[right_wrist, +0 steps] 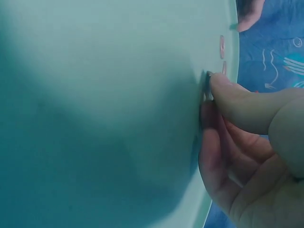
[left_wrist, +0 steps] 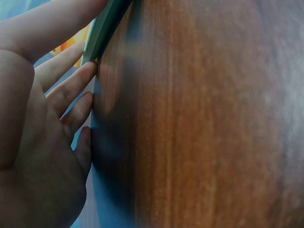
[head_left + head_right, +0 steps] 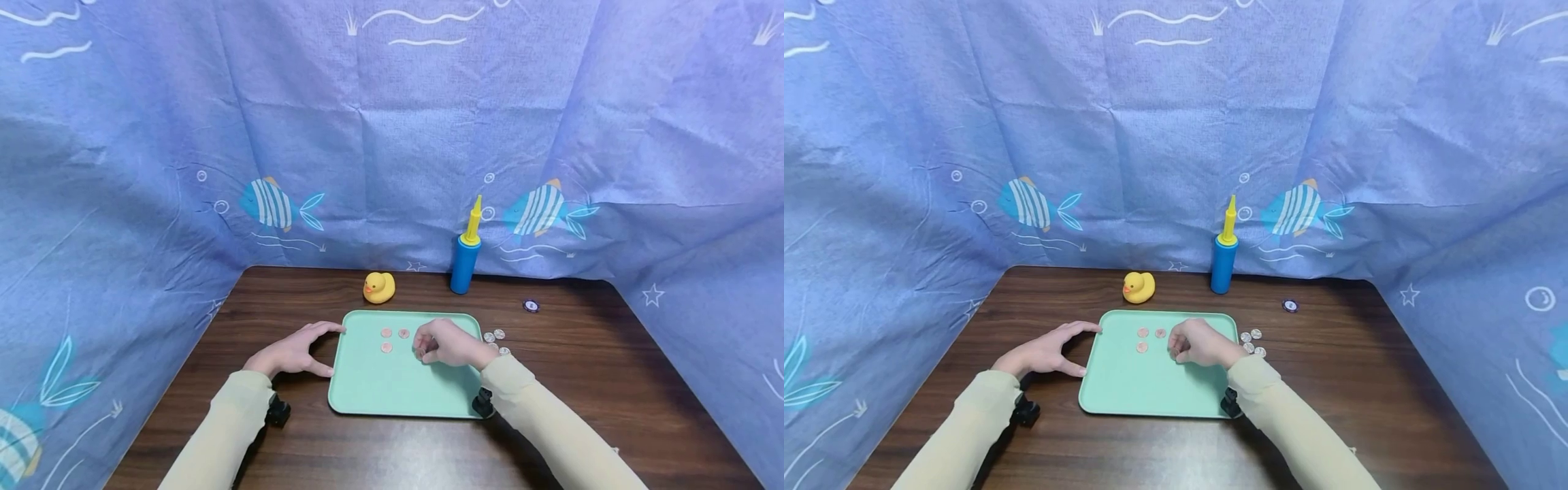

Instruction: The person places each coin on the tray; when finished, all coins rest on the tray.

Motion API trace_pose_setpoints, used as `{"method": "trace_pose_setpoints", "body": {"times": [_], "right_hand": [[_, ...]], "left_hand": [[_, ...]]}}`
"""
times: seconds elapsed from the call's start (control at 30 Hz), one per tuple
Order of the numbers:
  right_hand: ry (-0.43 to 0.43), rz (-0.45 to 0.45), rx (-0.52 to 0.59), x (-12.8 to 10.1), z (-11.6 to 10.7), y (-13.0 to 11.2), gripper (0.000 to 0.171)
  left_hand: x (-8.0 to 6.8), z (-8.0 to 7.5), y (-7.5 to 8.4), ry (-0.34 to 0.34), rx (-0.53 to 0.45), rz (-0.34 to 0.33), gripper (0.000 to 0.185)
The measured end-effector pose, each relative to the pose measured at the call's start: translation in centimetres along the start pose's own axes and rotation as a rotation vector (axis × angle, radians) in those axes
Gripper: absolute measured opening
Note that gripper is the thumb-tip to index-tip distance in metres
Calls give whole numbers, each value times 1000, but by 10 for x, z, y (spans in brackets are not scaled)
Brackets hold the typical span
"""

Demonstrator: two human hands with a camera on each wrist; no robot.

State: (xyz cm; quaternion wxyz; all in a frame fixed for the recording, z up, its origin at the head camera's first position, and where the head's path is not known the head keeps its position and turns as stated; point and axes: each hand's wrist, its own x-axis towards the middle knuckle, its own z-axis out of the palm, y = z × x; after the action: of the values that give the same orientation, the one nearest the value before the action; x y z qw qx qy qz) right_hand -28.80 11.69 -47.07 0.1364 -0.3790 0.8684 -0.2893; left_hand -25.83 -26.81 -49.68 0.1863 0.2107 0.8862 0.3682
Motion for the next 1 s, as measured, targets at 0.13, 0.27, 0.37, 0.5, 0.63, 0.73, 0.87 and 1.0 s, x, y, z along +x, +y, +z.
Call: {"method": "trace_pose_setpoints", "body": {"times": [0.13, 0.27, 0.37, 0.5, 0.63, 0.73, 0.87, 1.0], "right_hand": [[1, 11, -24, 3, 4, -1, 15], [20, 8, -55, 5, 6, -4, 12], [38, 26, -77, 8, 8, -6, 10], [57, 61, -97, 12, 9, -9, 8], [78, 86, -100, 16, 10, -11, 8], [92, 101, -100, 18, 11, -12, 10], [115, 111, -105, 20, 15, -13, 11], [130, 118, -105, 23, 18, -14, 11]], "left_hand": [[0, 1, -2, 2, 4, 2, 87], [-1, 1, -2, 4, 2, 2, 87], [-1, 1, -1, 6, 3, -1, 87], [0, 0, 0, 10, -4, -4, 87], [-1, 0, 1, 11, -9, -10, 87], [0, 0, 0, 10, -4, -6, 88], [1, 1, -2, 8, -3, 2, 88], [1, 1, -3, 8, -4, 7, 87]]}}
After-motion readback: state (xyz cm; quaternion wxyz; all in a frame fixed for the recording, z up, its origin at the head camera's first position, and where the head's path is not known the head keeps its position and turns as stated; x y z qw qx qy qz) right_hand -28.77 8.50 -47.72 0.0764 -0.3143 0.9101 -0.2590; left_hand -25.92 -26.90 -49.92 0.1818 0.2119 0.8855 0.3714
